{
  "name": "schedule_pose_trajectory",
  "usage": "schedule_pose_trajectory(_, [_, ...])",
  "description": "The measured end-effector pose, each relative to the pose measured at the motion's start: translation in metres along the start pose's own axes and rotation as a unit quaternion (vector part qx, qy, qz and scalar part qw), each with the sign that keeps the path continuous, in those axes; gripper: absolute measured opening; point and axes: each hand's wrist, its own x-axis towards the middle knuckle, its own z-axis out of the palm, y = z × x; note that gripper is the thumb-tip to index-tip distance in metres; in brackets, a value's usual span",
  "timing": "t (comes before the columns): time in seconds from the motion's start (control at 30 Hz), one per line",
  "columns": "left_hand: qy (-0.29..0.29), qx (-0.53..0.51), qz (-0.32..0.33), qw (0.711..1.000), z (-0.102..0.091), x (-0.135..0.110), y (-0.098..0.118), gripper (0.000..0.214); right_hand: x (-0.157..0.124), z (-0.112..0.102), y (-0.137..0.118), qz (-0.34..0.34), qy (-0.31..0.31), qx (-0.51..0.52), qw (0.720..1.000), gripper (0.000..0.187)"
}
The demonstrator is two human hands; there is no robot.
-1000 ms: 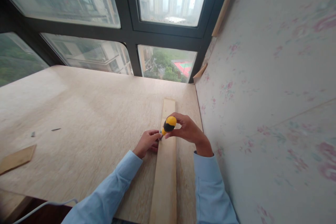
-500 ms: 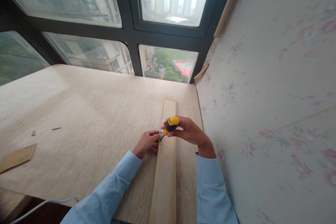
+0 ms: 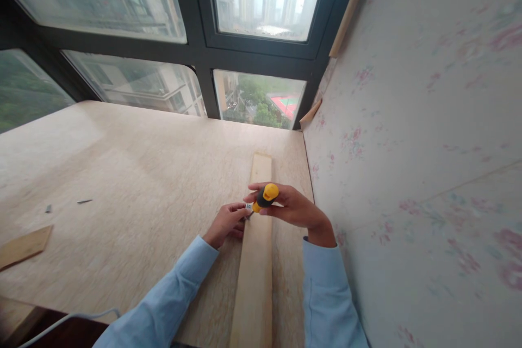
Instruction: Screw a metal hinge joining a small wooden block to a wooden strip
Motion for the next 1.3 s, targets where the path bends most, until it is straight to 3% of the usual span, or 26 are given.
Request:
schedule_pose_trajectory(0.13, [0.01,0.013,0.0,1.0,0.002,-0.002,0.003,0.033,0.009,0.007,-0.002,-0.024,0.148,-0.137,0.979,0.046])
schedule_pose_trajectory(0.23, [0.015,0.021,0.0,1.0,0.003,-0.004,0.004,0.032,0.014,0.012,-0.001,-0.036,0.196,-0.223,0.954,0.052])
schedule_pose_trajectory(0.33, [0.017,0.019,0.007,1.0,0.003,-0.004,0.004,0.033,0.012,0.011,0.002,-0.031,0.133,-0.204,0.969,0.07])
schedule_pose_trajectory(0.47, [0.009,0.005,0.011,1.0,0.002,-0.002,0.001,0.036,0.002,0.001,0.003,-0.033,0.002,-0.117,0.993,0.063])
schedule_pose_trajectory(0.57, [0.012,0.0,0.01,1.0,0.001,-0.001,-0.001,0.035,-0.005,-0.005,0.0,-0.027,-0.059,-0.057,0.996,0.062])
schedule_pose_trajectory(0.67, [0.012,-0.002,0.009,1.0,0.001,0.0,-0.001,0.034,-0.006,-0.007,-0.001,-0.019,-0.045,-0.041,0.998,0.052])
schedule_pose_trajectory(0.77, [0.012,0.004,0.008,1.0,0.002,-0.002,0.0,0.033,0.0,-0.002,0.0,-0.005,0.034,-0.048,0.998,0.057])
schedule_pose_trajectory(0.93, [0.017,0.011,0.009,1.0,0.002,-0.004,0.002,0.03,0.01,0.006,0.002,0.005,0.159,-0.158,0.974,0.058])
schedule_pose_trajectory(1.0, [0.015,0.006,0.011,1.0,0.002,-0.003,0.002,0.029,0.009,0.006,0.001,-0.006,0.147,-0.156,0.977,0.068])
schedule_pose_trajectory(1.1, [0.011,-0.004,0.011,1.0,0.003,-0.002,0.0,0.03,0.001,0.002,0.0,-0.029,0.073,-0.089,0.993,0.078])
schedule_pose_trajectory(1.2, [0.015,-0.003,0.013,1.0,0.003,-0.001,-0.002,0.031,-0.007,-0.003,-0.002,-0.021,0.018,-0.016,0.999,0.062])
schedule_pose_trajectory(1.3, [0.023,0.01,0.014,1.0,0.003,0.0,-0.002,0.032,-0.009,-0.005,-0.004,0.007,0.023,-0.004,1.0,0.049])
